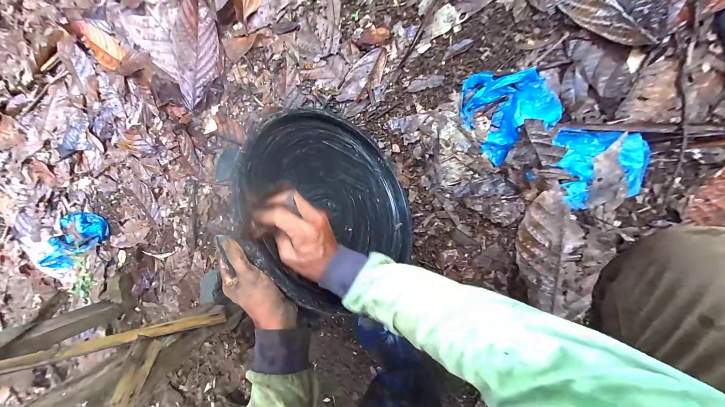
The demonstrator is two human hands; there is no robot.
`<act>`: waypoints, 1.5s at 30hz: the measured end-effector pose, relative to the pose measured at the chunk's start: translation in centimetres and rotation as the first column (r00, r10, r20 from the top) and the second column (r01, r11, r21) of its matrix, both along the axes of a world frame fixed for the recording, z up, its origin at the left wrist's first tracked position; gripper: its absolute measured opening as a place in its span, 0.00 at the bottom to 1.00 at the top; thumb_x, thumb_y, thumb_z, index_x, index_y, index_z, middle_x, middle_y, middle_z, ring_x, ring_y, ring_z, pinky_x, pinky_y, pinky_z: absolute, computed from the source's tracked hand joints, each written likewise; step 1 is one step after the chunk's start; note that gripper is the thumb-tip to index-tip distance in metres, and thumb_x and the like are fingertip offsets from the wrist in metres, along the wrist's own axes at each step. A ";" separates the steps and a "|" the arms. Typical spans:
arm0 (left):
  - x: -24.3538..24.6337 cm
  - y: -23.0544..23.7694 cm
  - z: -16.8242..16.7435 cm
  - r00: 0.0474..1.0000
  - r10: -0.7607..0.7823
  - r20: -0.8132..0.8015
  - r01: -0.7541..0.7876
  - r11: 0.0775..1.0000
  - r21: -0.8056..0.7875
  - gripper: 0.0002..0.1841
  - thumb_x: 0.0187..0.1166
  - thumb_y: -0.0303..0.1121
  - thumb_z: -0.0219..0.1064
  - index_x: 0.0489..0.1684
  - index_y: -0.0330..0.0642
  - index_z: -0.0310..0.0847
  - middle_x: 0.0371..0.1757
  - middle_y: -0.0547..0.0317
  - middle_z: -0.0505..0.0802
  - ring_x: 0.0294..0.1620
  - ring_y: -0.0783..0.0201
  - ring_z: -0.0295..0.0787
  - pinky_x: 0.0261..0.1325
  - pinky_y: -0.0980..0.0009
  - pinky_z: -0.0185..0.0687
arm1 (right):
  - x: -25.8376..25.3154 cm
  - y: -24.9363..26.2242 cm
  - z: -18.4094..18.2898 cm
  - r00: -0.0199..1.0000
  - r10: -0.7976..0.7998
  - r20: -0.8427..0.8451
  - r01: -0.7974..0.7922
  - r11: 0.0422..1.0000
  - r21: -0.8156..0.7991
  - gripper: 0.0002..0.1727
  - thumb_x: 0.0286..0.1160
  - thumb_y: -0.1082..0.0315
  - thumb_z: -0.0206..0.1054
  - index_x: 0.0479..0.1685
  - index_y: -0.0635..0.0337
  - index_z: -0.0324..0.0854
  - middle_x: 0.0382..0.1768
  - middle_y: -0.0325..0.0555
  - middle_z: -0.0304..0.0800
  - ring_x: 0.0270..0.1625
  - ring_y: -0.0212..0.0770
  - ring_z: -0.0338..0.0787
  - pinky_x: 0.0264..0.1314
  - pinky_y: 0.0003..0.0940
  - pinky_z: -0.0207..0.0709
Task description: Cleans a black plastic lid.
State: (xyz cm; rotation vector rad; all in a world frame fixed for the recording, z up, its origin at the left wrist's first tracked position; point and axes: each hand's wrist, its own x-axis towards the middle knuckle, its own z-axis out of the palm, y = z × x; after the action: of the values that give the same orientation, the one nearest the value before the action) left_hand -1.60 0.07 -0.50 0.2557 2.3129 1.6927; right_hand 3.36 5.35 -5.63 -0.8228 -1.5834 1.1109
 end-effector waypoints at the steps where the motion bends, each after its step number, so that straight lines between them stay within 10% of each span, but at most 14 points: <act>1: 0.1 -0.1 0.0 1.000 0.016 -0.007 -0.016 1.000 -0.023 0.19 0.93 0.41 0.55 0.65 0.33 0.81 0.48 0.51 0.93 0.47 0.64 0.93 0.54 0.63 0.91 | -0.9 2.1 -0.4 0.999 -0.015 0.044 0.015 1.000 -0.013 0.17 0.65 0.82 0.66 0.49 0.60 0.94 0.53 0.61 0.91 0.55 0.55 0.93 0.56 0.49 0.90; 4: 0.2 -0.6 0.3 1.000 0.005 -0.028 -0.006 0.999 -0.050 0.20 0.93 0.42 0.56 0.66 0.34 0.81 0.48 0.52 0.93 0.47 0.66 0.93 0.54 0.64 0.91 | -0.7 10.3 -1.9 0.954 -0.154 0.256 0.181 0.980 -0.085 0.17 0.73 0.78 0.62 0.56 0.59 0.91 0.59 0.63 0.89 0.61 0.58 0.91 0.64 0.52 0.86; 8: -0.2 -0.6 0.0 1.000 0.017 0.020 -0.017 0.999 -0.040 0.20 0.92 0.44 0.56 0.62 0.36 0.83 0.46 0.53 0.93 0.46 0.65 0.93 0.53 0.62 0.92 | 12.9 21.6 -1.6 0.714 -0.440 0.544 0.439 0.888 0.142 0.22 0.72 0.68 0.64 0.67 0.54 0.87 0.66 0.67 0.85 0.70 0.63 0.85 0.72 0.58 0.77; 11: -1.1 -1.6 -0.3 0.999 -0.031 0.038 0.034 0.997 -0.072 0.20 0.93 0.45 0.55 0.64 0.38 0.82 0.47 0.53 0.92 0.46 0.63 0.91 0.53 0.58 0.90 | 24.7 26.2 -3.2 0.333 -0.221 0.916 0.622 0.782 -0.037 0.55 0.65 0.58 0.70 0.98 0.37 0.43 0.93 0.71 0.38 0.89 0.79 0.51 0.71 0.82 0.65; 13: -1.0 -0.9 0.3 0.992 -0.119 0.039 0.121 0.992 -0.033 0.19 0.94 0.43 0.52 0.65 0.39 0.80 0.50 0.54 0.91 0.50 0.63 0.91 0.56 0.58 0.89 | 29.4 24.8 -3.1 0.298 -0.200 0.933 0.677 0.734 -0.059 0.62 0.59 0.64 0.72 0.99 0.37 0.34 0.95 0.70 0.24 0.90 0.85 0.40 0.69 0.91 0.56; 17: -3.1 -2.3 3.4 0.934 -0.346 -0.083 0.342 0.938 -0.060 0.20 0.94 0.41 0.49 0.73 0.39 0.77 0.63 0.55 0.90 0.64 0.64 0.87 0.69 0.58 0.85 | 27.6 17.4 -4.1 0.464 -0.061 0.884 0.450 0.875 -0.176 0.46 0.70 0.65 0.69 0.95 0.45 0.55 0.86 0.77 0.57 0.78 0.86 0.68 0.62 0.86 0.69; 21: -4.4 -3.1 4.9 0.938 -0.301 -0.171 0.279 0.950 -0.143 0.24 0.94 0.41 0.48 0.80 0.37 0.71 0.71 0.54 0.87 0.69 0.66 0.85 0.75 0.62 0.80 | 28.3 16.1 -8.8 0.392 0.200 0.898 0.379 0.855 -0.355 0.28 0.76 0.59 0.67 0.78 0.53 0.78 0.71 0.73 0.80 0.71 0.80 0.79 0.59 0.82 0.73; 24: -3.4 -2.6 3.8 0.975 -0.173 -0.141 0.157 0.981 -0.115 0.22 0.95 0.41 0.49 0.75 0.35 0.74 0.65 0.53 0.89 0.64 0.66 0.87 0.71 0.63 0.83 | 26.2 14.9 -10.8 0.387 0.252 0.887 0.261 0.893 -0.367 0.34 0.74 0.50 0.72 0.80 0.51 0.77 0.73 0.71 0.78 0.74 0.80 0.75 0.60 0.82 0.72; 28: -1.8 -2.1 2.4 0.992 -0.083 -0.095 0.074 0.993 -0.097 0.21 0.94 0.41 0.51 0.73 0.35 0.76 0.63 0.51 0.90 0.61 0.65 0.89 0.68 0.62 0.85 | 21.0 12.0 -13.6 0.315 0.273 0.909 0.267 0.894 -0.361 0.59 0.63 0.39 0.79 0.95 0.53 0.52 0.83 0.72 0.65 0.81 0.77 0.68 0.71 0.78 0.67; 32: -1.5 -2.2 2.3 0.993 -0.062 -0.105 0.052 0.995 -0.090 0.21 0.94 0.41 0.52 0.74 0.36 0.75 0.65 0.54 0.89 0.63 0.69 0.88 0.70 0.66 0.83 | 19.4 10.6 -13.3 0.328 0.231 0.916 0.302 0.893 -0.334 0.33 0.74 0.67 0.68 0.84 0.52 0.72 0.73 0.64 0.81 0.75 0.67 0.79 0.72 0.69 0.70; 37: -1.4 -1.9 2.1 0.997 -0.046 -0.055 0.044 0.998 -0.035 0.20 0.94 0.41 0.53 0.72 0.36 0.76 0.61 0.54 0.91 0.60 0.67 0.89 0.66 0.63 0.86 | 26.0 14.4 -8.5 0.568 0.010 0.823 0.426 0.852 -0.304 0.32 0.77 0.64 0.68 0.84 0.53 0.72 0.69 0.64 0.85 0.70 0.66 0.86 0.70 0.70 0.77; 41: -1.3 -1.8 2.3 0.995 -0.079 -0.066 0.074 0.995 -0.072 0.21 0.93 0.43 0.54 0.72 0.37 0.77 0.60 0.55 0.91 0.59 0.67 0.90 0.66 0.64 0.86 | 30.6 17.8 -10.4 0.506 0.271 0.819 0.337 0.812 -0.477 0.39 0.65 0.65 0.81 0.80 0.64 0.73 0.67 0.75 0.83 0.72 0.76 0.81 0.74 0.78 0.68; 45: -1.9 -2.6 1.6 0.988 -0.140 -0.064 0.135 0.988 -0.074 0.20 0.93 0.41 0.53 0.73 0.36 0.76 0.61 0.57 0.90 0.60 0.68 0.88 0.68 0.64 0.84 | 34.7 20.5 -8.0 0.685 0.055 0.726 0.303 0.885 -0.353 0.25 0.79 0.65 0.70 0.74 0.64 0.79 0.67 0.64 0.87 0.69 0.60 0.87 0.76 0.61 0.75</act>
State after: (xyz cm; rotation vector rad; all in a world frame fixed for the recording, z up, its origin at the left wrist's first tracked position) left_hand -3.53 -2.54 1.15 0.4556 2.3390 1.5582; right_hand 38.07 25.85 -13.66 -1.8506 -1.8669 1.1270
